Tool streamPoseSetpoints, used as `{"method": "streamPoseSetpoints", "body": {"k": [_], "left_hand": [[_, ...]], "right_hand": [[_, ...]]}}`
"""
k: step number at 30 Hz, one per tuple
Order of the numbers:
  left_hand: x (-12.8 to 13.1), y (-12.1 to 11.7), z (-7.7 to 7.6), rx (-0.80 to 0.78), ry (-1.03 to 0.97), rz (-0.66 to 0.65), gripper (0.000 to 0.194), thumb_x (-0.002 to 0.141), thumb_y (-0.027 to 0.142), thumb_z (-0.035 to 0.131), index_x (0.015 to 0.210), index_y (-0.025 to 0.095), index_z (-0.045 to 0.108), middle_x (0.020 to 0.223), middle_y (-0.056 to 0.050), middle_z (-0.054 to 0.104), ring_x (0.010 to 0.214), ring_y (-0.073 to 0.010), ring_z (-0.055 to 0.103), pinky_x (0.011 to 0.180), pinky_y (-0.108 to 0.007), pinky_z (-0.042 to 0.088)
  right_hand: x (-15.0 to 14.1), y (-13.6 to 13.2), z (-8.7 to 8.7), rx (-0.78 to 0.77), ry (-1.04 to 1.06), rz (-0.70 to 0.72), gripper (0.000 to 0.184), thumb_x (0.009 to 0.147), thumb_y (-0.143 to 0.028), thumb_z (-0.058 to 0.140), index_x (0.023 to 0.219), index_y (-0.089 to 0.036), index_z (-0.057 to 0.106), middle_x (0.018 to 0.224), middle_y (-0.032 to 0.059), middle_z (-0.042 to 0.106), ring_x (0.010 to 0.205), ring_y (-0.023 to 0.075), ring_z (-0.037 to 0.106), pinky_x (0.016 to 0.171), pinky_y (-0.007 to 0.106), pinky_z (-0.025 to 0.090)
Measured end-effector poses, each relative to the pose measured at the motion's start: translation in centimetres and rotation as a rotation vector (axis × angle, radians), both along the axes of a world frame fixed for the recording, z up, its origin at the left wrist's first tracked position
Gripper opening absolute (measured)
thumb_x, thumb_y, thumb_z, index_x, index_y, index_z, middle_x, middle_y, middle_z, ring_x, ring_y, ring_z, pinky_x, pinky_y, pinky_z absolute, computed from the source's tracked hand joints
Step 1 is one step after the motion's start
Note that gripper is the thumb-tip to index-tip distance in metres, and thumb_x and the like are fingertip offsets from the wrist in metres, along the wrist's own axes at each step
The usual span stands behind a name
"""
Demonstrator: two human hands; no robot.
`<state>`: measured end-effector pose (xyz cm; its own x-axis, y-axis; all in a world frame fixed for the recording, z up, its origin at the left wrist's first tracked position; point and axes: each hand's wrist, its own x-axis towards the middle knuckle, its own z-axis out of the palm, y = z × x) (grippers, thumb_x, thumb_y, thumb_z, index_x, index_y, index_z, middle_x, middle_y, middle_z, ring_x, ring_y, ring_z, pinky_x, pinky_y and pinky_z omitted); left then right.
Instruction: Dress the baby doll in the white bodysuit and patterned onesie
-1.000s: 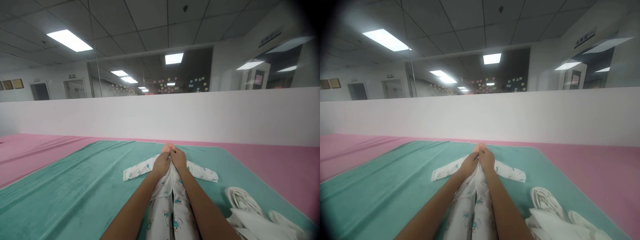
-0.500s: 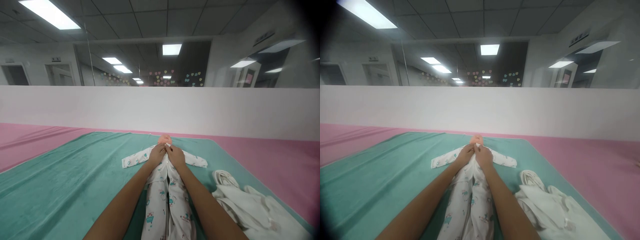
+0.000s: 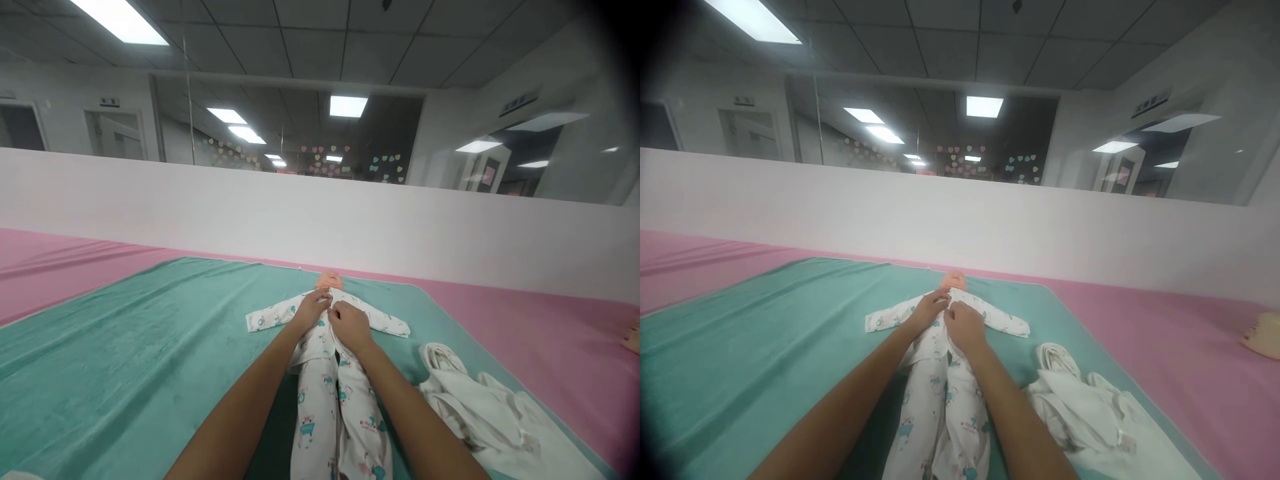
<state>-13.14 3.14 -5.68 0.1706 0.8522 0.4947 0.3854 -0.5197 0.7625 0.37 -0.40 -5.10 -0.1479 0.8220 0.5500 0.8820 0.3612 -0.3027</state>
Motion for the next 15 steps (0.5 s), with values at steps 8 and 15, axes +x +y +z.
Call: {"method": "streamPoseSetpoints", "body": {"k": [8, 15], "left_hand": [[0.3, 0.3, 0.1, 0.013, 0.046, 0.021, 0.018, 0.077, 0.026, 0.047, 0.083, 0.02, 0.062, 0.115, -0.003, 0.061, 0.109, -0.0185, 0.052, 0.098, -0.03, 0.035], [0.8, 0.6, 0.7, 0.047, 0.166, 0.047, 0.021, 0.074, 0.018, 0.041, 0.075, 0.02, 0.062, 0.09, 0.0, 0.064, 0.094, -0.0169, 0.054, 0.088, -0.029, 0.04]], "right_hand": [[1.5, 1.1, -1.2, -0.116, 0.41, 0.205, 0.026, 0.07, -0.027, 0.045, 0.051, -0.019, 0.028, 0.049, -0.0059, 0.03, 0.051, 0.0099, 0.031, 0.051, 0.023, 0.023], [2.1, 2.8, -1.6, -0.084, 0.509, 0.228, 0.02, 0.065, -0.026, 0.049, 0.055, -0.02, 0.032, 0.056, -0.0055, 0.038, 0.055, 0.0105, 0.036, 0.055, 0.023, 0.03]]}}
